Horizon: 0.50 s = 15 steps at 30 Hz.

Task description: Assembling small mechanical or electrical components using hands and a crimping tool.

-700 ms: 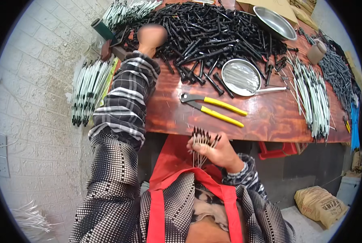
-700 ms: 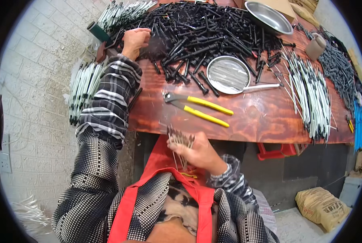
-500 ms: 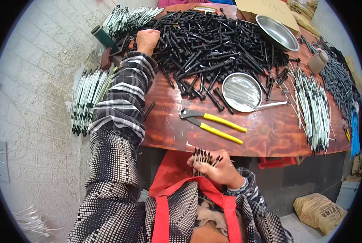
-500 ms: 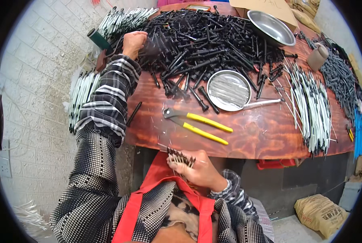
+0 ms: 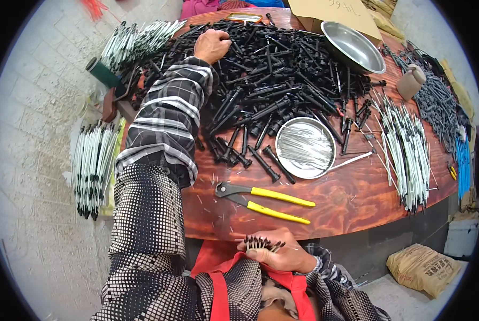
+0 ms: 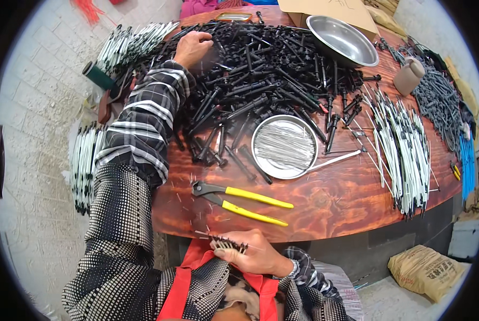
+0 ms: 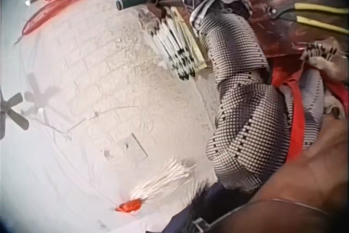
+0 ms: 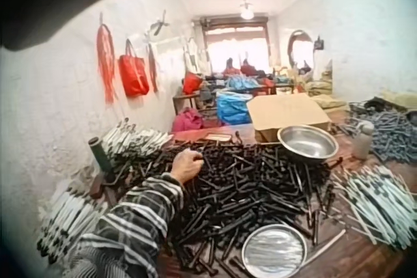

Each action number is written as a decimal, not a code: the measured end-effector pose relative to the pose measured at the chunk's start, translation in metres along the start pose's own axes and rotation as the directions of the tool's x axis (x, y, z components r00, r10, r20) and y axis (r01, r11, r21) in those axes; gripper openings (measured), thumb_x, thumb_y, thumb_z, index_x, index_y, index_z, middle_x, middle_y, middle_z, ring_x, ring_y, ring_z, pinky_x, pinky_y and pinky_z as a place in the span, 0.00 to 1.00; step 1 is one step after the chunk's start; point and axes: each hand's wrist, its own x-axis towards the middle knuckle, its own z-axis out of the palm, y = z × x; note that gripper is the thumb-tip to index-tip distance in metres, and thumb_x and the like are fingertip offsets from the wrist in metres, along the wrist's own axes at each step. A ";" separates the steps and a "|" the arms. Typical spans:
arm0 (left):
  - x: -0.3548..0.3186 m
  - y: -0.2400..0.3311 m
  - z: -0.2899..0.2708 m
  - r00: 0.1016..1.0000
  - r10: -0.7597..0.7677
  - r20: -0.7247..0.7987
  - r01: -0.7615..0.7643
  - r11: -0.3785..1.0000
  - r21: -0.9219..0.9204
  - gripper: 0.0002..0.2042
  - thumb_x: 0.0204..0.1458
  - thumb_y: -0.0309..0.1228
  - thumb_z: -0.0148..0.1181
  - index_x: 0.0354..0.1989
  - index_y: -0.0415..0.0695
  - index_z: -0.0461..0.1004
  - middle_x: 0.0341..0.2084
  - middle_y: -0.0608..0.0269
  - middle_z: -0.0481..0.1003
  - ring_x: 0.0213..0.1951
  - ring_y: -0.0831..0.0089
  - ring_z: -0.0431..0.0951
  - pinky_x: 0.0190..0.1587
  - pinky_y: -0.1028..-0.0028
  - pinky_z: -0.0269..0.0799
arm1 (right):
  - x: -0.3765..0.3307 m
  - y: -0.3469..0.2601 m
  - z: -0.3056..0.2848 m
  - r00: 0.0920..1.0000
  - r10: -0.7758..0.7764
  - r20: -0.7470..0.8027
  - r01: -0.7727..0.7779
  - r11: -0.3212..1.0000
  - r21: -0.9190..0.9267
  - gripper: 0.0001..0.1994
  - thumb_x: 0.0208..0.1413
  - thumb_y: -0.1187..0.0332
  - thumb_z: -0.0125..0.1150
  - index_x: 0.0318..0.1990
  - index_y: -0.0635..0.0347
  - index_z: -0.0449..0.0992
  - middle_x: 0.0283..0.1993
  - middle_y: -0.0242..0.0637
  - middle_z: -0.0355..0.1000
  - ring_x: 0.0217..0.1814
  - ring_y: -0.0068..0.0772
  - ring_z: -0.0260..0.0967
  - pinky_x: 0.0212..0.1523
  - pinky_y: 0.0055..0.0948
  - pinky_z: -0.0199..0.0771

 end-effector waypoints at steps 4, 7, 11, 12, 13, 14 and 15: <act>0.012 0.000 0.021 0.992 0.091 0.089 -0.108 0.971 0.211 0.20 0.48 0.46 0.59 0.49 0.55 0.78 0.56 0.53 0.71 0.50 0.52 0.75 0.52 0.59 0.70 | 0.002 0.002 -0.003 0.999 -0.040 0.030 0.039 0.999 0.014 0.10 0.56 0.71 0.63 0.42 0.69 0.78 0.36 0.41 0.78 0.34 0.26 0.75 0.36 0.25 0.74; 0.020 -0.001 0.021 0.933 0.262 0.246 -0.343 0.855 0.388 0.23 0.49 0.49 0.58 0.53 0.54 0.75 0.62 0.54 0.65 0.54 0.50 0.73 0.55 0.56 0.67 | 0.002 0.005 -0.003 0.997 -0.057 0.056 0.057 0.998 0.004 0.11 0.55 0.72 0.64 0.43 0.69 0.78 0.36 0.43 0.78 0.34 0.28 0.75 0.34 0.26 0.73; 0.027 0.056 -0.014 0.906 -0.264 0.331 0.157 0.935 0.317 0.25 0.49 0.51 0.57 0.53 0.53 0.76 0.60 0.53 0.67 0.55 0.51 0.72 0.56 0.53 0.64 | 0.002 0.009 -0.005 0.989 -0.147 0.009 0.147 0.989 -0.004 0.12 0.53 0.73 0.66 0.43 0.69 0.77 0.34 0.44 0.77 0.33 0.31 0.75 0.33 0.27 0.73; 0.033 0.058 -0.020 0.913 -0.258 0.316 0.168 0.943 0.287 0.26 0.48 0.53 0.56 0.53 0.52 0.76 0.61 0.53 0.67 0.56 0.51 0.71 0.57 0.52 0.63 | 0.003 0.007 -0.005 0.991 -0.129 0.022 0.129 0.992 0.000 0.12 0.53 0.74 0.66 0.44 0.69 0.77 0.34 0.44 0.77 0.33 0.32 0.75 0.33 0.27 0.73; 0.040 0.058 -0.023 0.919 -0.253 0.301 0.178 0.950 0.255 0.27 0.48 0.55 0.56 0.54 0.52 0.76 0.61 0.52 0.66 0.58 0.50 0.70 0.58 0.51 0.61 | 0.003 0.006 -0.006 0.993 -0.109 0.033 0.109 0.994 0.004 0.12 0.52 0.74 0.66 0.44 0.69 0.77 0.34 0.44 0.77 0.33 0.33 0.75 0.33 0.28 0.73; 0.048 0.061 -0.021 0.927 -0.238 0.290 0.180 0.960 0.213 0.29 0.48 0.56 0.56 0.54 0.52 0.75 0.61 0.51 0.66 0.59 0.50 0.69 0.59 0.51 0.60 | 0.001 0.004 -0.006 0.996 -0.089 0.033 0.089 0.996 0.000 0.12 0.52 0.74 0.67 0.44 0.69 0.76 0.34 0.44 0.76 0.33 0.34 0.75 0.33 0.28 0.73; 0.056 0.047 -0.012 0.925 -0.240 0.293 0.180 0.959 0.217 0.29 0.48 0.56 0.56 0.54 0.52 0.75 0.61 0.51 0.66 0.59 0.50 0.69 0.59 0.51 0.60 | 0.002 0.006 -0.005 0.996 -0.089 0.034 0.088 0.996 0.007 0.12 0.52 0.74 0.67 0.44 0.69 0.76 0.34 0.44 0.76 0.33 0.34 0.75 0.33 0.28 0.73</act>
